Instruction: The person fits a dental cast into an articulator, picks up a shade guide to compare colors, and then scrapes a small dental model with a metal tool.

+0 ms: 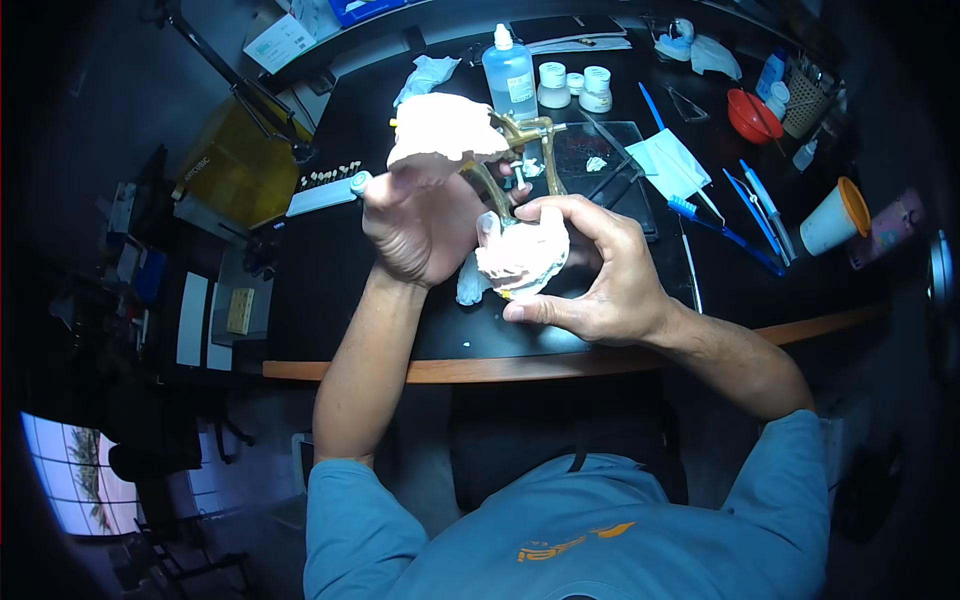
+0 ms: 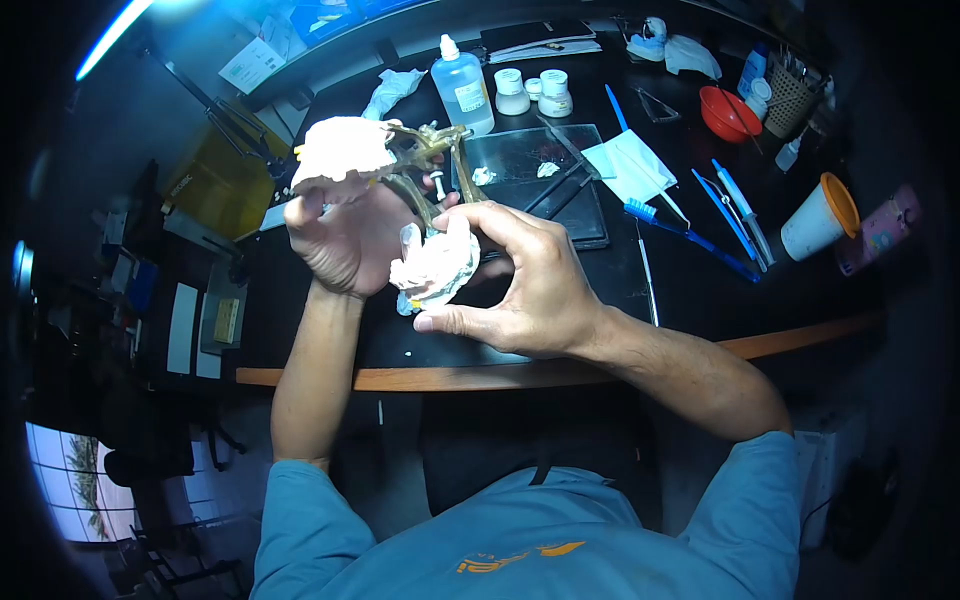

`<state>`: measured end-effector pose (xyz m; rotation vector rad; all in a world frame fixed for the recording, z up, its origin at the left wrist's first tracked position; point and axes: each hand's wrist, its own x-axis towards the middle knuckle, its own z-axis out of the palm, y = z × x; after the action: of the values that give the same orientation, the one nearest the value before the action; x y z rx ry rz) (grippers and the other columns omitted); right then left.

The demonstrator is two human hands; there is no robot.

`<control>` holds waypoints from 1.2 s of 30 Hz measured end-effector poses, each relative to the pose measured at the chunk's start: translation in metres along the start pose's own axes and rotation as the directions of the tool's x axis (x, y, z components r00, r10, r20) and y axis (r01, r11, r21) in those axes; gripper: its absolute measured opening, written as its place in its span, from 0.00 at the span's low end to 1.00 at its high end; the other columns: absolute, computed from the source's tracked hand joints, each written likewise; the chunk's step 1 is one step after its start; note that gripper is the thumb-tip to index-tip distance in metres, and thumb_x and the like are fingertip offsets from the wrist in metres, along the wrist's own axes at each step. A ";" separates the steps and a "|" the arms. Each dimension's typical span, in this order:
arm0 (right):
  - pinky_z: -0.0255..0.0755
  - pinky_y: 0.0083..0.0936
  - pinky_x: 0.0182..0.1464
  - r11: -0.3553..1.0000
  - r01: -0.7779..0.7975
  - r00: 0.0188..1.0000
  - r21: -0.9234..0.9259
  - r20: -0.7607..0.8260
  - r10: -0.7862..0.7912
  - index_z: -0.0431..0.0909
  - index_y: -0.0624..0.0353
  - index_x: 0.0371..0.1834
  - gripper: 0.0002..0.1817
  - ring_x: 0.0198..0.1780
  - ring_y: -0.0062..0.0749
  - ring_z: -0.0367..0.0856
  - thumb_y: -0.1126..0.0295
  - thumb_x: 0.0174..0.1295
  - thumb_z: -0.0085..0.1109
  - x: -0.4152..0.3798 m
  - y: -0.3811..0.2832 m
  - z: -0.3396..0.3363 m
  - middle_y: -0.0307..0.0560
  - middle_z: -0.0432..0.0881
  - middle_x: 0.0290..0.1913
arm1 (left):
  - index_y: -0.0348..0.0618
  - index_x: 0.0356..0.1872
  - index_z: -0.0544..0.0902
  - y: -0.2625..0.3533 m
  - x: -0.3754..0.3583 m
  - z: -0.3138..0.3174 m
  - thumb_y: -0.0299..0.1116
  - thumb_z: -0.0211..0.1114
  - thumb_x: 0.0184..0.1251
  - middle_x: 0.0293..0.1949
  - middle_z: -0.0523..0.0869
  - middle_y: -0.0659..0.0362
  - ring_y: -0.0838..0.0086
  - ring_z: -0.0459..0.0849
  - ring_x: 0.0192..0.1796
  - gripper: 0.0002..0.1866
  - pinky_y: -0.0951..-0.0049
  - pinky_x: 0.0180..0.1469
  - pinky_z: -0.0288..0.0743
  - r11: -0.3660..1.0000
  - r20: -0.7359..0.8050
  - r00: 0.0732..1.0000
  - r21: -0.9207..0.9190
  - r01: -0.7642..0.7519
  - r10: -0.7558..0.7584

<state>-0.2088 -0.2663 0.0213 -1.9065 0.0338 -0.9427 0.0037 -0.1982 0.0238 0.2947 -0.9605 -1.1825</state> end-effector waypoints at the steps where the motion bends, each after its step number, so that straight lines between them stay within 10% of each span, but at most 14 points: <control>1: 0.92 0.30 0.52 1.000 0.017 1.000 0.007 -0.019 -0.016 0.80 0.69 0.60 0.39 0.56 0.35 0.90 0.58 0.49 0.90 0.000 0.002 0.000 0.54 0.86 0.54 | 0.40 0.76 0.68 0.002 -0.001 0.000 0.62 0.73 0.58 0.67 0.78 0.49 0.54 0.79 0.69 0.51 0.43 0.73 0.74 0.995 0.021 1.000 0.095 -0.012 0.010; 8: 0.92 0.30 0.43 0.986 0.151 0.987 -0.073 -0.044 -0.155 0.81 0.69 0.58 0.40 0.51 0.35 0.91 0.54 0.50 0.89 -0.001 0.002 -0.005 0.54 0.88 0.52 | 0.38 0.82 0.56 0.011 0.000 0.004 0.58 0.81 0.49 0.74 0.70 0.40 0.48 0.75 0.74 0.63 0.36 0.77 0.70 0.954 0.009 0.998 0.294 0.054 -0.059; 17: 0.92 0.31 0.42 0.996 0.084 0.995 0.018 -0.058 -0.083 0.83 0.69 0.55 0.37 0.48 0.36 0.91 0.55 0.50 0.88 -0.002 -0.004 -0.006 0.54 0.88 0.50 | 0.39 0.81 0.56 0.011 -0.001 0.000 0.47 0.77 0.53 0.71 0.72 0.35 0.43 0.78 0.70 0.56 0.46 0.72 0.75 0.955 0.009 0.996 0.285 0.080 -0.087; 26: 0.92 0.32 0.43 0.999 0.038 0.994 0.012 -0.100 -0.037 0.82 0.70 0.56 0.39 0.46 0.34 0.92 0.55 0.47 0.91 -0.004 -0.002 -0.005 0.55 0.88 0.46 | 0.42 0.80 0.69 0.007 -0.001 -0.008 0.40 0.92 0.41 0.79 0.71 0.45 0.48 0.78 0.74 0.60 0.43 0.71 0.81 0.931 0.046 0.993 0.356 0.084 -0.107; 36: 0.91 0.32 0.41 0.996 0.062 0.994 -0.061 -0.086 -0.067 0.83 0.69 0.55 0.40 0.45 0.35 0.92 0.52 0.45 0.91 -0.005 -0.006 -0.005 0.54 0.90 0.47 | 0.36 0.83 0.62 0.015 -0.001 -0.006 0.49 0.88 0.42 0.80 0.68 0.45 0.47 0.75 0.77 0.65 0.46 0.73 0.78 0.874 0.072 0.982 0.471 0.122 -0.176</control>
<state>-0.2177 -0.2652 0.0239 -1.9283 0.0524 -1.0802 0.0176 -0.1928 0.0294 0.7035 -1.3410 -1.1042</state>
